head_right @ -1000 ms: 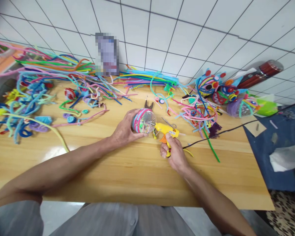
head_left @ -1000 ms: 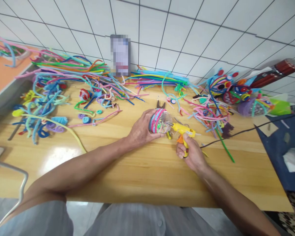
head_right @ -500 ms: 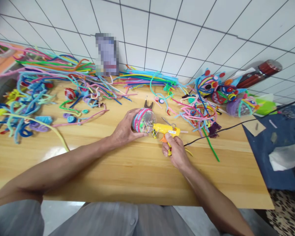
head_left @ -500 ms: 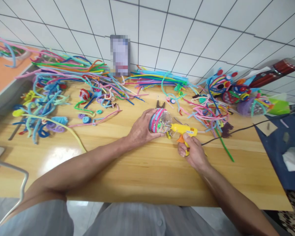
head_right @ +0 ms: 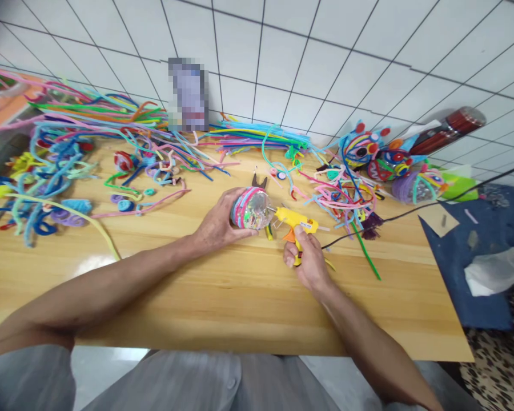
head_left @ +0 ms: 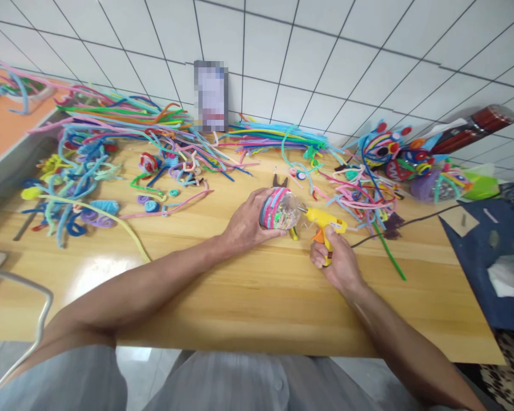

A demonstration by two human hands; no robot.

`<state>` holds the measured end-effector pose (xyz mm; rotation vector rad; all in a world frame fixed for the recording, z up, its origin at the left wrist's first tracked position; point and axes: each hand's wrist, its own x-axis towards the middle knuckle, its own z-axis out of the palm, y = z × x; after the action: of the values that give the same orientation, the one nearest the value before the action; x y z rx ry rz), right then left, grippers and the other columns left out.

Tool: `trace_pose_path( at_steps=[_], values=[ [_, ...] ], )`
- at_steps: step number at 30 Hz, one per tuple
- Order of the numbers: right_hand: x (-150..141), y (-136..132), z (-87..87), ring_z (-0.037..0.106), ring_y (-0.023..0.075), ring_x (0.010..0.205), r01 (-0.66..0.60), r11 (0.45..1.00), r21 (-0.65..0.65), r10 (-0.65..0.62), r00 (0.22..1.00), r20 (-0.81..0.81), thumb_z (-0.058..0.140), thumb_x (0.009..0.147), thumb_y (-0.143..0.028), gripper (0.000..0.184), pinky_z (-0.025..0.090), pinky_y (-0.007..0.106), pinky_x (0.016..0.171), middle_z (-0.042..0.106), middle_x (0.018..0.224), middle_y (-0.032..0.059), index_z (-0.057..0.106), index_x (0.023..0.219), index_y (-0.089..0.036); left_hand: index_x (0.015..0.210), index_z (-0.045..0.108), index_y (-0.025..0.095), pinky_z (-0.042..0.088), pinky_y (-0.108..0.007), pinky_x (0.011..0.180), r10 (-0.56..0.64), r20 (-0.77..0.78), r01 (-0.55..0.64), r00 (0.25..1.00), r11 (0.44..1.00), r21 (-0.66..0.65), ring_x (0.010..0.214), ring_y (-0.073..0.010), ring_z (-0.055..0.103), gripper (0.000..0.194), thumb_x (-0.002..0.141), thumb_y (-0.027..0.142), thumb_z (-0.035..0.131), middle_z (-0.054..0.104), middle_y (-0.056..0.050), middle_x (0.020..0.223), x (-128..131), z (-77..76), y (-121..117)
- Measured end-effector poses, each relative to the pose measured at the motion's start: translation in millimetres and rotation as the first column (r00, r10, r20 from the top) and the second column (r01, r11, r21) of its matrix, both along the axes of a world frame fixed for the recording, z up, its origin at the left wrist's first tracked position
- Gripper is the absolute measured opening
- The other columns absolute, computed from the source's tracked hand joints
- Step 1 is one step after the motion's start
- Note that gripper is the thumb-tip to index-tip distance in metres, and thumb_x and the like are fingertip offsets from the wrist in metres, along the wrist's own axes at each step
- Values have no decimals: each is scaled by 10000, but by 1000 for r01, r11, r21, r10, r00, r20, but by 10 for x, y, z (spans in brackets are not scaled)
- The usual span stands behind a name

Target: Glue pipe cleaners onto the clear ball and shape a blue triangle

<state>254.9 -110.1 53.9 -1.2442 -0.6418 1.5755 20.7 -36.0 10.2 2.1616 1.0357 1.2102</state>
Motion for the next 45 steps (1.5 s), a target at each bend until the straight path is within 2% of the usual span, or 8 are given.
trace_pose_path(
  at_steps=[5, 10, 15, 19, 28, 34, 41, 45],
  values=[
    [-39, -14, 1, 404, 52, 370, -15, 1000, -8, 16, 1000, 23, 938, 682, -634, 612, 351, 180, 362, 426, 482, -96, 483, 693, -224, 1561, 386, 217, 489, -578, 1202, -10, 12, 10, 1000, 1000, 29, 1430, -368, 560, 983, 785, 573, 875, 573, -200, 1505, -6, 6, 4],
    [-37, -8, 1, 400, 48, 368, 18, 1000, 14, -18, 999, 31, 944, 663, -642, 621, 364, 174, 370, 421, 482, -109, 481, 722, -232, 1552, 407, 235, 485, -574, 1209, -15, 20, 15, 1000, 1000, -2, 1436, -368, 557, 994, 750, 544, 907, 571, -187, 1504, 4, 7, 12],
    [-40, -17, 12, 400, 52, 377, -32, 999, -4, 32, 998, 57, 928, 684, -652, 620, 359, 172, 366, 416, 488, -106, 472, 723, -235, 1556, 397, 237, 496, -565, 1207, -4, 19, 4, 1000, 1000, 5, 1439, -372, 558, 995, 758, 552, 901, 554, -192, 1516, 14, 8, 10],
    [-24, 4, 17, 404, 49, 374, -9, 1000, 22, 8, 998, 69, 929, 685, -649, 617, 364, 177, 375, 423, 489, -108, 475, 716, -232, 1556, 401, 234, 498, -578, 1200, -12, 13, 12, 1000, 1000, 2, 1429, -378, 567, 1010, 747, 565, 906, 563, -194, 1505, 15, 12, 14],
    [26, -25, -54, 431, 51, 370, -23, 996, 89, 3, 976, 219, 910, 690, -687, 670, 330, 193, 377, 442, 470, -83, 445, 604, -212, 1573, 375, 257, 497, -588, 1190, -34, -6, 34, 999, 999, 29, 1438, -379, 554, 1018, 751, 520, 915, 550, -199, 1524, -2, -10, 20],
    [59, 6, 13, 439, 56, 385, 10, 992, 124, -30, 987, 160, 923, 702, -647, 659, 345, 187, 390, 413, 468, -94, 431, 619, -217, 1568, 373, 259, 479, -581, 1206, -36, -15, 37, 999, 998, 43, 1443, -370, 550, 997, 764, 515, 905, 547, -194, 1533, -6, -7, 15],
    [76, 4, 2, 419, 53, 383, -31, 996, 88, 13, 980, 200, 940, 677, -641, 712, 336, 179, 378, 400, 473, -97, 371, 618, -217, 1543, 392, 237, 482, -557, 1191, -7, -30, 9, 1000, 998, 59, 1424, -370, 564, 1014, 720, 494, 927, 578, -188, 1509, 7, 24, 11],
    [139, 50, 68, 396, 54, 390, -51, 991, 125, 26, 980, 195, 938, 697, -613, 649, 351, 186, 383, 394, 481, -95, 426, 631, -220, 1526, 388, 199, 480, -558, 1163, 62, -39, -58, 997, 995, 78, 1367, -388, 602, 1044, 683, 511, 919, 603, -192, 1476, 14, 75, -14]
  ],
)
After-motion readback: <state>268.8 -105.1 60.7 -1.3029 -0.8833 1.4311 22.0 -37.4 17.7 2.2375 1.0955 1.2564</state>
